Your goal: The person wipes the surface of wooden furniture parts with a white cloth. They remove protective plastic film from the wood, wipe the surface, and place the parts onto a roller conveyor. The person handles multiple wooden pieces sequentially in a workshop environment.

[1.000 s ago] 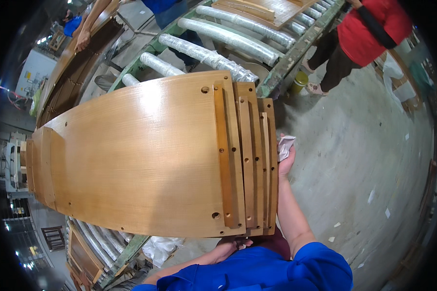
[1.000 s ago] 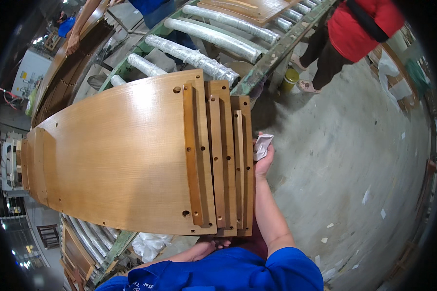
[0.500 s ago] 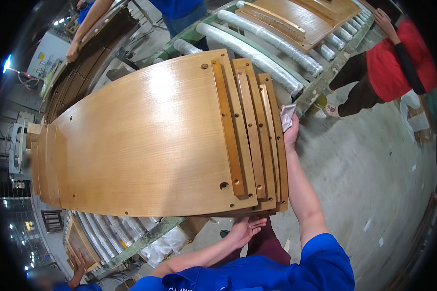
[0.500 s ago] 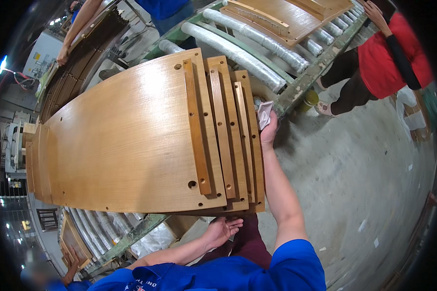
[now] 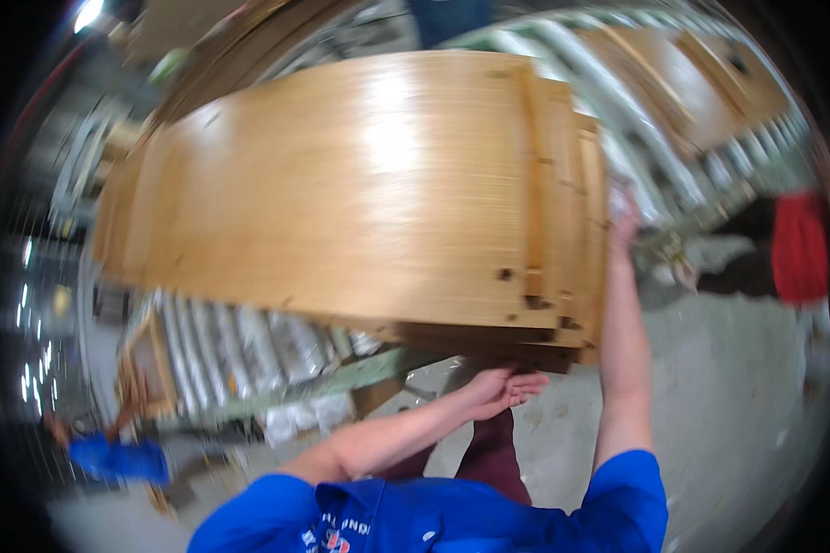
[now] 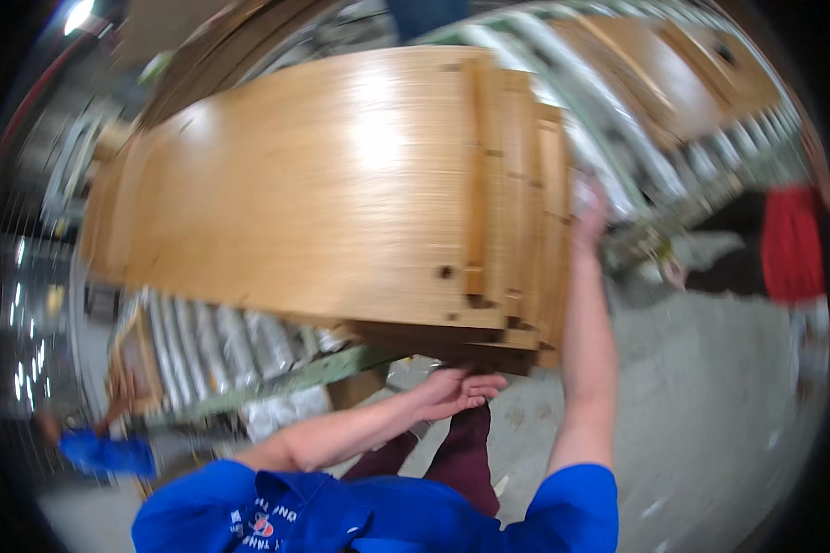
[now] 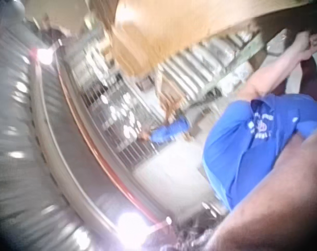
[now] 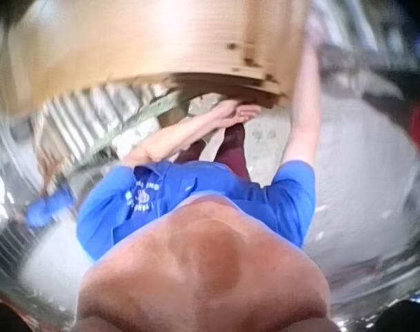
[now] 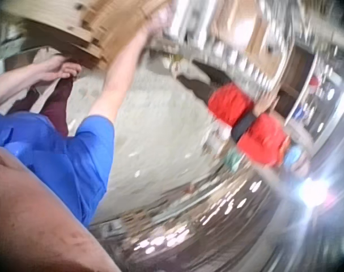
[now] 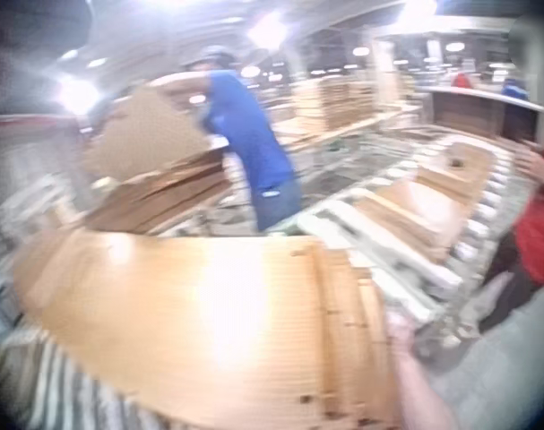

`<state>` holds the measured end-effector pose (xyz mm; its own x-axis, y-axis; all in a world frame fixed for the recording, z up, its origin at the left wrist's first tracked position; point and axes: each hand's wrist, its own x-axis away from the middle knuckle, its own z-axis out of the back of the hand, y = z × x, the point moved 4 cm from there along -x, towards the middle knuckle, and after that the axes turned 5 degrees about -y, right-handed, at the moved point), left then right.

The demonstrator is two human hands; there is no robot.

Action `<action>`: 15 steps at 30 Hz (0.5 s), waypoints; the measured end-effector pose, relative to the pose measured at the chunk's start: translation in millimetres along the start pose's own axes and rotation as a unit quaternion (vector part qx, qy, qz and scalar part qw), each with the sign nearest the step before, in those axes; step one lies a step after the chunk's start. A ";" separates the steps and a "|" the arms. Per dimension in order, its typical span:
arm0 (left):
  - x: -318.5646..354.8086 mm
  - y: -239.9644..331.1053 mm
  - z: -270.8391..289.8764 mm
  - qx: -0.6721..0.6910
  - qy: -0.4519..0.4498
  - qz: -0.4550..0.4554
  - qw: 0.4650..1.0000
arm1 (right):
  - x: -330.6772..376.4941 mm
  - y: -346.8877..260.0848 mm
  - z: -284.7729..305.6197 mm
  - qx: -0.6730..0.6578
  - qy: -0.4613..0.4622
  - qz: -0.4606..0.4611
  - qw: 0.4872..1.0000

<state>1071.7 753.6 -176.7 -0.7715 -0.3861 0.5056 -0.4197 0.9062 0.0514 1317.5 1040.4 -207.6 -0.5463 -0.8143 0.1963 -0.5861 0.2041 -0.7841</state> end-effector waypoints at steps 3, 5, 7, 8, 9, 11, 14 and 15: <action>43.9 43.8 -13.8 -0.355 0.060 0.057 0.931 | 32.1 -23.1 23.3 -0.215 -0.184 -0.133 0.950; 101.2 83.9 -9.1 -0.450 0.114 -0.065 0.883 | 71.7 -32.3 51.6 -0.229 -0.148 -0.149 0.951; 172.8 140.6 -0.3 -0.630 0.182 -0.284 0.699 | 106.3 -69.6 96.9 -0.220 -0.251 -0.058 0.941; 222.1 143.9 23.1 -0.813 0.255 -0.347 0.392 | 146.2 -43.4 101.0 -0.154 0.028 -0.094 0.983; 267.1 156.0 65.5 -0.649 0.376 -0.380 0.541 | 168.8 -44.5 86.3 -0.106 0.060 -0.078 0.990; 353.3 189.1 124.0 -0.427 0.508 -0.435 0.608 | 211.1 -61.8 83.6 -0.019 0.130 -0.008 0.991; 462.5 236.9 200.5 -0.239 0.605 -0.547 0.527 | 234.8 -66.8 65.2 0.039 0.128 0.108 0.985; 493.6 254.4 219.1 -0.202 0.618 -0.564 0.509 | 237.6 -65.4 62.3 0.106 0.116 0.157 0.975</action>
<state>479.3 755.7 -102.7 0.8458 -0.5238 0.1013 0.0624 0.2856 0.9563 1263.3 799.7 -146.3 -0.8134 -0.5806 0.0359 -0.2449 0.2858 -0.9265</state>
